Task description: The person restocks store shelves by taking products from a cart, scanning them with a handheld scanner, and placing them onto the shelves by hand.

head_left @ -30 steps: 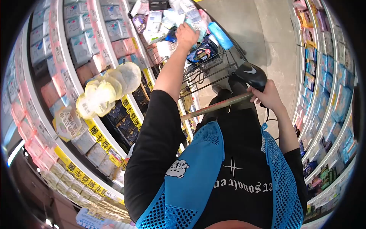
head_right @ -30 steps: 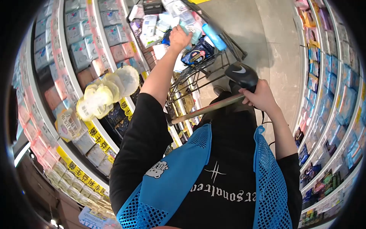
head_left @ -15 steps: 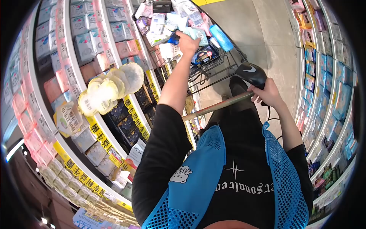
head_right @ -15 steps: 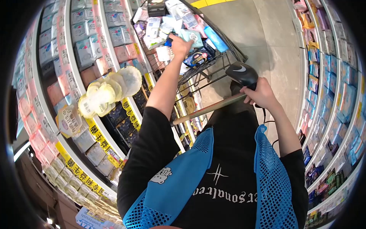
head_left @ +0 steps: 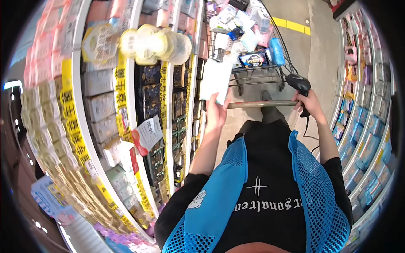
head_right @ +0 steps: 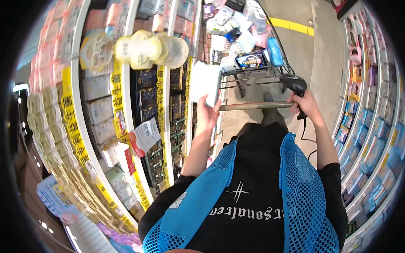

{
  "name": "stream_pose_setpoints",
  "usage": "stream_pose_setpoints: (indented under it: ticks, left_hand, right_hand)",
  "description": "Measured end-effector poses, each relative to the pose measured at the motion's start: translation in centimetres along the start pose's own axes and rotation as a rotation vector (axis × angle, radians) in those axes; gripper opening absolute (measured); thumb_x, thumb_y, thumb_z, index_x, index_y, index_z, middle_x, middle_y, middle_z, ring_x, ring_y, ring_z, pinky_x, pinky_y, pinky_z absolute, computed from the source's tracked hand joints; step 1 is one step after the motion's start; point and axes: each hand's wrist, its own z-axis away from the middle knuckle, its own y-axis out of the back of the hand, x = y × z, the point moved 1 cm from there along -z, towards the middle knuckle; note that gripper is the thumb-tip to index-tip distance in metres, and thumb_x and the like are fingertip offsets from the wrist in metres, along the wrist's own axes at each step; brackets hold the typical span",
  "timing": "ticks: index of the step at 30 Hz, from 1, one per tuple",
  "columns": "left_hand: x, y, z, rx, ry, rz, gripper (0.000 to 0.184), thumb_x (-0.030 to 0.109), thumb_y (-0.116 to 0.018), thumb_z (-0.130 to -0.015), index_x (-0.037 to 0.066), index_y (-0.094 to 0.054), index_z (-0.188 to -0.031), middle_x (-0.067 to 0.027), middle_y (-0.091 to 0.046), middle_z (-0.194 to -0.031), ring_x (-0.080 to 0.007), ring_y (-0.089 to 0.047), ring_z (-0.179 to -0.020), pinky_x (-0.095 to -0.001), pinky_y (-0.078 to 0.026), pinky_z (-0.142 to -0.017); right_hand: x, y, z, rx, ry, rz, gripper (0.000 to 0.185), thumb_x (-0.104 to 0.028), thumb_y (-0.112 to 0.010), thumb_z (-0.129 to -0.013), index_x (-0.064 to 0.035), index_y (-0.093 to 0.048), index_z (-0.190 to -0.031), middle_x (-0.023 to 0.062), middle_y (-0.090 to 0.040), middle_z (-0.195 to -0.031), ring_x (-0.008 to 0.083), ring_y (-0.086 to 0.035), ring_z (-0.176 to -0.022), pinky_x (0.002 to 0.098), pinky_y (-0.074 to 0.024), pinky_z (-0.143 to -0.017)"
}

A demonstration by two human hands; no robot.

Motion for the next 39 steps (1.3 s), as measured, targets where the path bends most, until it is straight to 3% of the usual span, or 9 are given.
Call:
stream_pose_setpoints:
  ticks: [8, 14, 17, 20, 21, 24, 29, 33, 39]
  left_hand:
    - [-3.0, 5.6, 11.8, 0.009, -0.143, 0.358, 0.038, 0.012, -0.062, -0.095, 0.014, -0.052, -0.131, -0.0076, -0.064, -0.121, -0.0199, -0.065, -0.111, -0.0299, -0.059, -0.077]
    - [-5.3, 10.2, 16.2, 0.038, -0.299, 0.326, 0.076, 0.008, -0.065, -0.091, 0.024, -0.016, -0.147, -0.0128, -0.056, -0.130, -0.0292, -0.071, -0.097, -0.0305, -0.060, -0.060]
    - [-5.0, 10.8, 19.8, 0.096, -0.375, 0.392, 0.059, 0.019, -0.057, -0.097, 0.018, -0.023, -0.146, -0.0156, -0.054, -0.135, -0.0303, -0.069, -0.104, -0.0359, -0.061, -0.068]
    - [-5.1, 13.0, 21.8, 0.152, -0.484, 0.479, 0.051, 0.019, -0.057, -0.097, 0.016, -0.030, -0.140, -0.0124, -0.051, -0.135, -0.0264, -0.061, -0.115, -0.0392, -0.059, -0.077]
    - [-5.1, 13.3, 22.2, 0.179, -0.545, 0.549, 0.052, 0.013, -0.058, -0.096, 0.015, -0.030, -0.139, -0.0125, -0.049, -0.136, -0.0239, -0.054, -0.123, -0.0386, -0.053, -0.090]
    - [-5.3, 13.6, 24.2, 0.175, -0.692, 0.558, 0.052, 0.006, -0.060, -0.094, 0.014, -0.031, -0.137, -0.0148, -0.048, -0.137, -0.0226, -0.053, -0.125, -0.0369, -0.049, -0.098]
    - [-7.2, 14.4, 27.5, 0.224, -0.732, 0.485, 0.061, -0.009, -0.066, -0.083, 0.006, -0.033, -0.133, -0.0092, -0.062, -0.111, -0.0188, -0.064, -0.104, -0.0354, -0.053, -0.091]
    - [-10.1, 15.3, 28.9, 0.132, -0.717, 0.490, 0.066, -0.009, -0.066, -0.083, 0.006, -0.035, -0.139, -0.0072, -0.060, -0.116, -0.0189, -0.062, -0.108, -0.0372, -0.053, -0.092]
    - [-12.0, 15.3, 31.0, 0.205, -0.626, 0.770, 0.052, 0.006, -0.052, -0.093, 0.008, -0.034, -0.142, -0.0096, -0.053, -0.129, -0.0238, -0.055, -0.121, -0.0453, -0.048, -0.100]
  right_hand:
    - [0.4, -1.2, 0.0, -0.015, 0.016, 0.166, 0.017, -0.012, -0.055, -0.089, -0.0011, -0.055, -0.102, 0.0142, -0.069, -0.083, 0.0209, -0.070, -0.061, 0.0287, -0.0515, -0.046]
    - [1.3, -5.0, -0.5, 0.048, 0.016, 0.314, 0.018, -0.012, -0.056, -0.088, -0.0011, -0.057, -0.102, 0.0180, -0.071, -0.101, 0.0228, -0.071, -0.063, 0.0292, -0.0487, -0.045]
    - [2.6, -7.8, -1.3, -0.053, 0.061, 0.286, 0.024, -0.011, -0.056, -0.088, 0.0017, -0.054, -0.107, 0.0194, -0.070, -0.108, 0.0256, -0.071, -0.067, 0.0284, -0.0466, -0.046]
    - [4.1, -11.1, -2.1, -0.078, 0.050, 0.320, 0.027, -0.010, -0.056, -0.085, 0.0038, -0.055, -0.109, 0.0166, -0.066, -0.098, 0.0293, -0.072, -0.071, 0.0288, -0.0468, -0.046]
    - [4.2, -11.5, -1.8, -0.068, 0.031, 0.327, 0.027, -0.009, -0.057, -0.084, 0.0037, -0.055, -0.108, 0.0158, -0.065, -0.096, 0.0300, -0.072, -0.071, 0.0287, -0.0469, -0.046]
    - [3.9, -12.4, -1.2, -0.062, 0.019, 0.328, 0.026, -0.009, -0.057, -0.083, 0.0035, -0.056, -0.106, 0.0142, -0.061, -0.090, 0.0314, -0.072, -0.070, 0.0285, -0.0469, -0.045]
    - [4.3, -11.6, -1.9, -0.118, 0.021, 0.418, 0.022, -0.012, -0.057, -0.085, 0.0008, -0.058, -0.102, 0.0106, -0.061, -0.085, 0.0259, -0.070, -0.063, 0.0281, -0.0453, -0.044]
    - [4.7, -11.3, -3.3, -0.151, -0.037, 0.429, 0.018, -0.016, -0.058, -0.085, -0.0017, -0.058, -0.097, 0.0090, -0.060, -0.083, 0.0232, -0.069, -0.065, 0.0266, -0.0450, -0.045]
    - [5.2, -10.8, -3.5, -0.178, -0.040, 0.423, 0.020, -0.015, -0.058, -0.084, -0.0007, -0.059, -0.097, 0.0105, -0.061, -0.084, 0.0239, -0.069, -0.064, 0.0278, -0.0453, -0.045]
